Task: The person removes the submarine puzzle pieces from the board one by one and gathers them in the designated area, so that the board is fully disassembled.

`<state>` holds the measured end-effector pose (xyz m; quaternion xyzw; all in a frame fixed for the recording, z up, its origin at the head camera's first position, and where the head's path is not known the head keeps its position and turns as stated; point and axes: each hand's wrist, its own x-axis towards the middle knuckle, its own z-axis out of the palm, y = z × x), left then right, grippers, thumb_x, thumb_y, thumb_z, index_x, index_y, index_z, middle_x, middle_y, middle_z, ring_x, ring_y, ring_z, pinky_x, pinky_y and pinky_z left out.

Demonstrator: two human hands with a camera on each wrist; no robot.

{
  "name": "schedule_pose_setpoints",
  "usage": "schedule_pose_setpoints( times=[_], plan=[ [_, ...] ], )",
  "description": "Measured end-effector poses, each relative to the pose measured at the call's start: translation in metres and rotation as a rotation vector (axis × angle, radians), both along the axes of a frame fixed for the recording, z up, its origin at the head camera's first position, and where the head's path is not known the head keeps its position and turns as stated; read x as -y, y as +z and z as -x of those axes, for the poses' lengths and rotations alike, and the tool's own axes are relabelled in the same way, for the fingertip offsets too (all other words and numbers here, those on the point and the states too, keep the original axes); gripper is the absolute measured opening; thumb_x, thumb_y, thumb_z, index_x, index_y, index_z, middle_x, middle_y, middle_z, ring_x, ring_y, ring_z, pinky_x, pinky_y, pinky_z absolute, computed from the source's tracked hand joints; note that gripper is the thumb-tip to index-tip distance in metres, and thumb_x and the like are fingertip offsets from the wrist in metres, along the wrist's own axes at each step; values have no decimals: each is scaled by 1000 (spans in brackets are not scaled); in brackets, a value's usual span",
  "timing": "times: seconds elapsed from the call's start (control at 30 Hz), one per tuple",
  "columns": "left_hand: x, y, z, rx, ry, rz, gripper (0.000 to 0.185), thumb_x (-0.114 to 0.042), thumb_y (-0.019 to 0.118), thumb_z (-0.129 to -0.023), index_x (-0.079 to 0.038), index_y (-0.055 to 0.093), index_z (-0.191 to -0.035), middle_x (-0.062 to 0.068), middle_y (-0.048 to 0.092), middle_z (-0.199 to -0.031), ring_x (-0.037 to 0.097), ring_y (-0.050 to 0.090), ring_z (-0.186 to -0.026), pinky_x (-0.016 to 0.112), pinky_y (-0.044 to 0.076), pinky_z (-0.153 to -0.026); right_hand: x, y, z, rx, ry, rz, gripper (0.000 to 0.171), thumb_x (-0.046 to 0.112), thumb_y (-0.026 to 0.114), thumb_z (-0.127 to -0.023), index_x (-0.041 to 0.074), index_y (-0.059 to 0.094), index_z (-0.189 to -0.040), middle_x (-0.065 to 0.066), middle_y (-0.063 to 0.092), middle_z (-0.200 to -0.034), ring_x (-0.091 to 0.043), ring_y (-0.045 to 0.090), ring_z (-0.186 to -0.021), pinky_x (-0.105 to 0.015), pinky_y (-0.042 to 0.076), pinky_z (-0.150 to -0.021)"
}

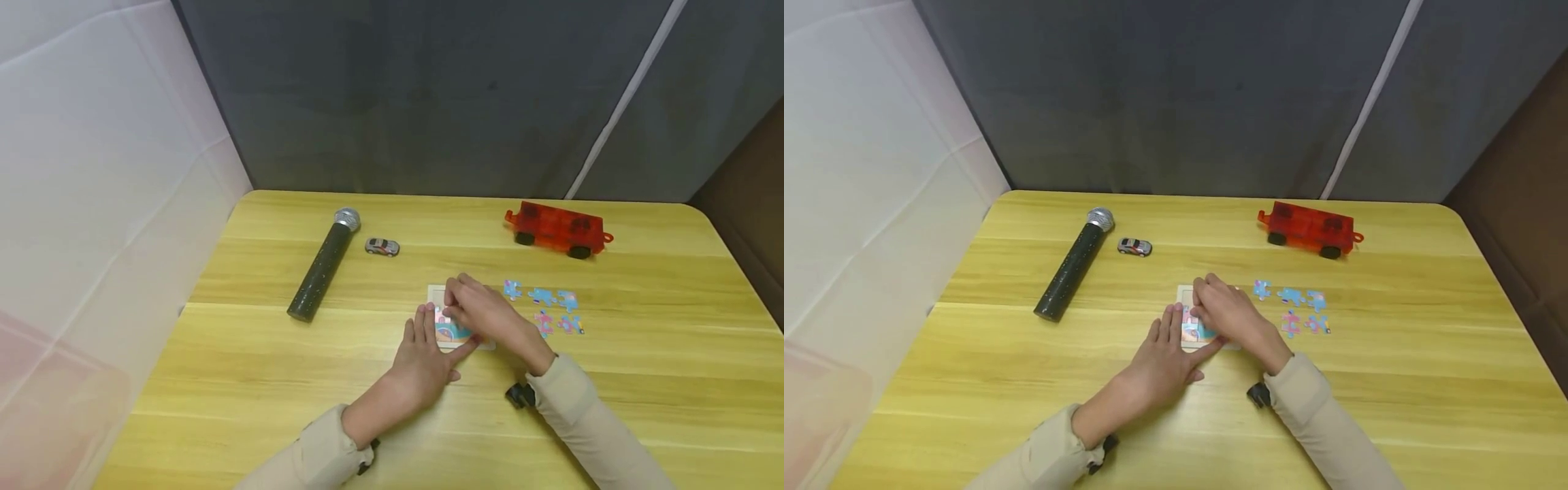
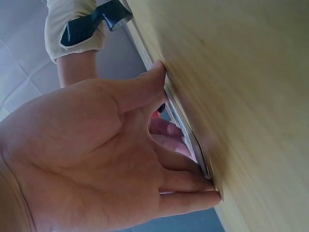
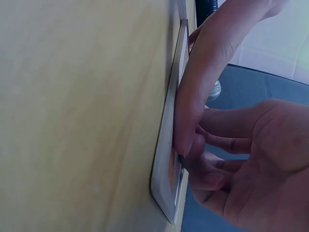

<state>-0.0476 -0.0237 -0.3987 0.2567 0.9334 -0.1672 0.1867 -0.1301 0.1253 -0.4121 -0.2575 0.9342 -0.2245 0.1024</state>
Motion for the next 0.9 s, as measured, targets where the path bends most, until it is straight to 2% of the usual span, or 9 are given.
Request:
schedule_pose_setpoints(
  times=[0.2,0.33,0.57,0.9],
  plan=[
    [0,1,-1,-2,-1,9,65,-59,39,-114,-64,5,-169,32,23,-177,43,21,-168,48,34,-133,2,-1,4,90,-32,111,12,3,76,-103,4,65,-97,-4,66,-84,-13,56,-71,-25,49,-65],
    [-2,0,-4,-37,-9,39,66,-60,38,-114,-62,4,-170,32,25,-176,42,25,-167,47,35,-132,1,-3,5,144,-55,179,10,1,74,-104,3,66,-98,-5,70,-83,-11,56,-68,-25,49,-66],
    [-5,-3,-11,-90,-24,96,68,-66,33,-112,-61,0,-171,30,33,-173,40,33,-164,48,37,-131,-2,-5,1,156,-71,247,12,1,73,-104,5,64,-95,-5,71,-80,-10,57,-64,-24,49,-64],
    [-4,-2,-11,-88,-14,87,67,-68,33,-111,-63,3,-170,29,33,-174,40,33,-164,49,37,-131,-7,-6,3,155,-49,312,7,0,71,-105,3,69,-99,-4,67,-74,-10,57,-60,-24,50,-62]
  ],
)
